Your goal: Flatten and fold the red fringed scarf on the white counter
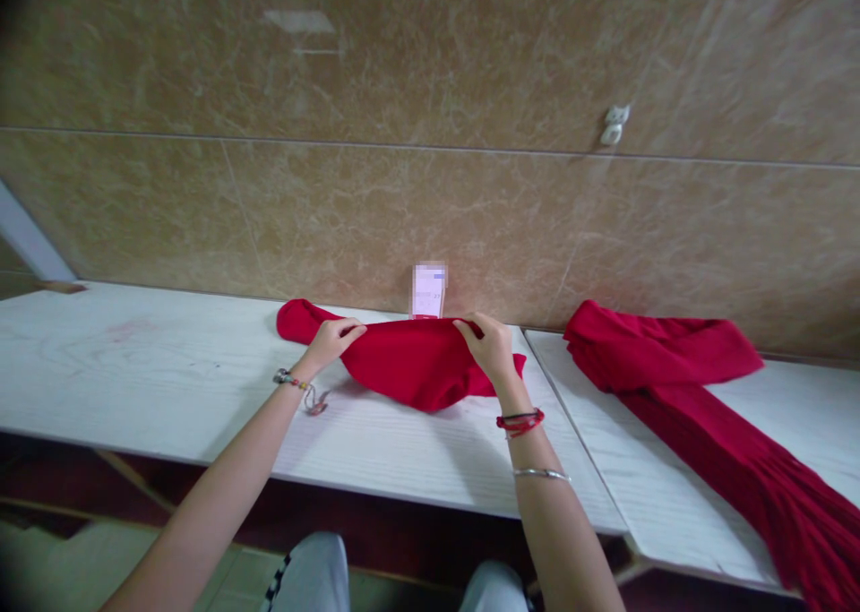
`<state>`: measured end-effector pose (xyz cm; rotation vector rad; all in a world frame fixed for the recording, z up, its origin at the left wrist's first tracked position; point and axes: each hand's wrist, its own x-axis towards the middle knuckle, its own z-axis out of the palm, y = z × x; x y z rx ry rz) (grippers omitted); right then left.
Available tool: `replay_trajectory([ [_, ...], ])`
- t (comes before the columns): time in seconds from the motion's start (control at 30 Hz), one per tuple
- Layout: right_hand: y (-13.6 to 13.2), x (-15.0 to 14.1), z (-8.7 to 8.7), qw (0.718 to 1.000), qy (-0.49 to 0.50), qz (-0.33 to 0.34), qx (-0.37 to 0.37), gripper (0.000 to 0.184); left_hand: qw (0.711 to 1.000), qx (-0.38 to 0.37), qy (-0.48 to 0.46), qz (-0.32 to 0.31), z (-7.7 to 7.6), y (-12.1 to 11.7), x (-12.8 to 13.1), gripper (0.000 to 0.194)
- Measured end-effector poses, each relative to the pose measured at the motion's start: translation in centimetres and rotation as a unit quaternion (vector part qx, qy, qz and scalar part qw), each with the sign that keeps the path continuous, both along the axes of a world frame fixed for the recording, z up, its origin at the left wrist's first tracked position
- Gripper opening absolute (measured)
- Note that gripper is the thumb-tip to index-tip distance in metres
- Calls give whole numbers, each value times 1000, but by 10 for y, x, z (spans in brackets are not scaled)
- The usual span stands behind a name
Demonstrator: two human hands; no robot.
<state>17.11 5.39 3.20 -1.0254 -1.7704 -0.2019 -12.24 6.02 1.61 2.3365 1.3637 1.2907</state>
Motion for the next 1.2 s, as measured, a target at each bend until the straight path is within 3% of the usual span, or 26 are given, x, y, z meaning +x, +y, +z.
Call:
replay_trajectory([
  [0.13,2,31,23,997,-70,-22,13,31,998,-25,48,-42,-6,2,4,35],
  [0.23,0,62,54,989,-114,-83,39,32,998,-31,21,-60,8,5,9,40],
  [0.33,-5,85,97,976,-167,-132,51,32,997,0,-25,-72,50,9,15,39],
  [0.5,-15,95,177,958,-174,-208,95,29,992,91,-27,-78,155,5,13,40],
  [0.57,-15,95,196,954,-159,-228,111,30,993,104,0,-61,186,0,6,41],
  [0.63,-10,96,197,952,-165,-240,99,30,994,84,52,-52,198,-5,-1,40],
  [0.7,0,98,177,948,-203,-240,50,29,992,32,105,-53,190,-6,-10,37],
  [0.77,12,99,140,939,-256,-230,-20,26,990,-33,128,-54,162,-3,-16,35],
  [0.87,24,93,69,907,-330,-217,-149,25,990,-101,100,-26,100,4,-22,32],
  [0.93,28,84,26,888,-341,-224,-213,27,992,-96,74,27,57,9,-24,30],
  [1.0,30,74,-5,878,-343,-215,-254,25,991,-76,42,99,19,11,-27,29],
  [1.1,32,64,-29,875,-345,-207,-270,22,988,-74,34,132,-21,12,-35,29],
  [1.2,35,66,-30,874,-342,-208,-275,23,989,-68,34,130,-42,10,-45,29],
])
